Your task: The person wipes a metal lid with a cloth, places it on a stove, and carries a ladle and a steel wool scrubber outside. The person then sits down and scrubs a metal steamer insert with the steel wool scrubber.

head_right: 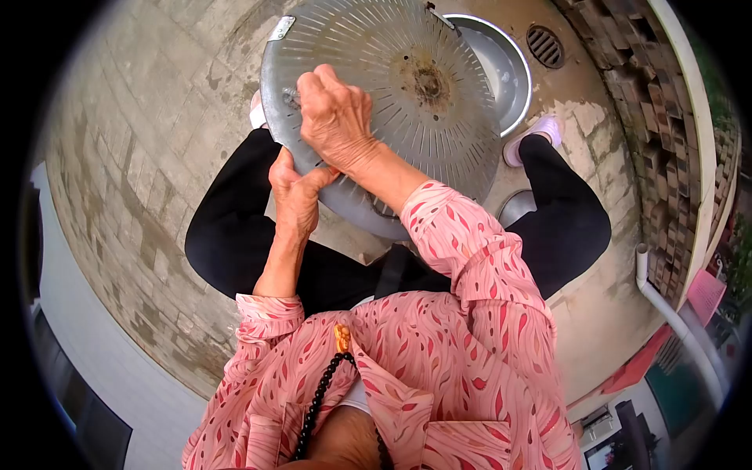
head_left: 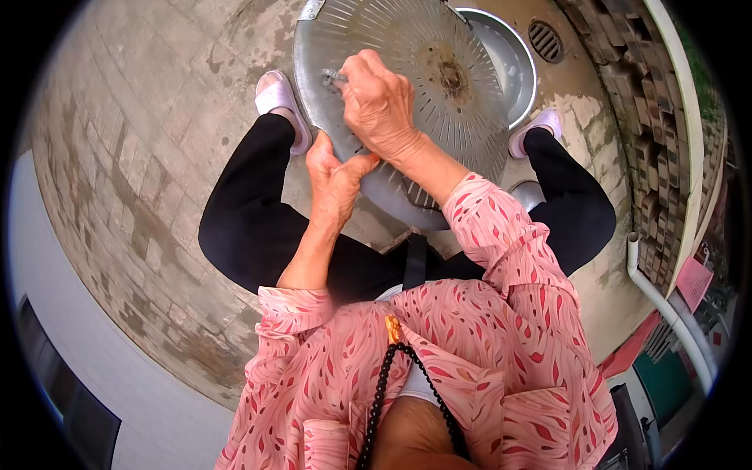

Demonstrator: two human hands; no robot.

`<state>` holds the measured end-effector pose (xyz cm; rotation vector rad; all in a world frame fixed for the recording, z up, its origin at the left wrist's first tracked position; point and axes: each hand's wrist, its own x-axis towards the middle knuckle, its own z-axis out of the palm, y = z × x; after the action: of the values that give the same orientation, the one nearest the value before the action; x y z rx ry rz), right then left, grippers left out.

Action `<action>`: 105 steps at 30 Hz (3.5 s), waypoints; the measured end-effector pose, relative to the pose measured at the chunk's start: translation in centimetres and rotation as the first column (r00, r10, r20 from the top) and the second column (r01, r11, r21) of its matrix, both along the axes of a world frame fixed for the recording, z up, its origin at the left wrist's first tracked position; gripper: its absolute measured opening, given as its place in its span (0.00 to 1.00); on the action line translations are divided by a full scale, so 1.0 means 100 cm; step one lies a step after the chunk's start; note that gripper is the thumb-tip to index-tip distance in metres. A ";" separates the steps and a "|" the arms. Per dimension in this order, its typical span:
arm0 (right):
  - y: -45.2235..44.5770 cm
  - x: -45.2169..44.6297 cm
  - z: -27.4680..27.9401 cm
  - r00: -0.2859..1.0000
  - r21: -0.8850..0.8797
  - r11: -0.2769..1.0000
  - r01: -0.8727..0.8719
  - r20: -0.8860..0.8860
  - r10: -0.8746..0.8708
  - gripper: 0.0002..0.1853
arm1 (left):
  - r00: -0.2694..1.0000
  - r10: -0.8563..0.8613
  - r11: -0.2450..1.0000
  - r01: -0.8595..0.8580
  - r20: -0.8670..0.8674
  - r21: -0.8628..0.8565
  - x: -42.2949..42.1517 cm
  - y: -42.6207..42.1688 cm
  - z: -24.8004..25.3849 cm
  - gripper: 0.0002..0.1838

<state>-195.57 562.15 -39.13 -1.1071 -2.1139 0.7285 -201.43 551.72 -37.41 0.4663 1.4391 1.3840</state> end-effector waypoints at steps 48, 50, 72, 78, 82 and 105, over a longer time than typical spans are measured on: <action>-0.011 0.104 -0.069 0.948 -0.197 0.931 0.306 -0.025 -0.317 0.08 | 0.949 0.305 0.951 -0.308 0.078 0.034 -0.017 0.003 -0.010 0.17; -0.057 0.089 -0.038 0.973 -0.198 0.962 0.189 -0.096 -0.211 0.08 | 0.929 0.368 0.928 -0.370 0.051 0.048 -0.014 0.003 -0.013 0.16; -0.018 0.034 -0.011 0.973 -0.128 0.992 -0.008 -0.229 -0.022 0.05 | 0.982 0.178 0.981 -0.182 0.061 0.069 -0.006 0.011 -0.011 0.15; 0.041 0.068 -0.056 0.965 -0.088 0.961 0.262 0.028 -0.260 0.05 | 0.985 0.167 0.985 -0.164 -0.050 0.062 -0.003 0.007 -0.003 0.13; -0.005 0.012 0.009 0.976 -0.106 0.993 -0.052 -0.217 0.028 0.07 | 0.971 0.186 0.981 -0.175 -0.153 0.079 0.000 0.012 -0.005 0.13; 0.021 0.004 -0.009 0.996 -0.030 0.999 0.039 -0.073 -0.041 0.06 | 0.967 0.218 0.974 -0.206 -0.135 0.095 -0.004 0.006 0.000 0.14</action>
<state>-195.21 564.28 -40.01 -1.1178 -2.0199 0.7715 -201.83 552.34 -37.42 0.4829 1.5920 1.6114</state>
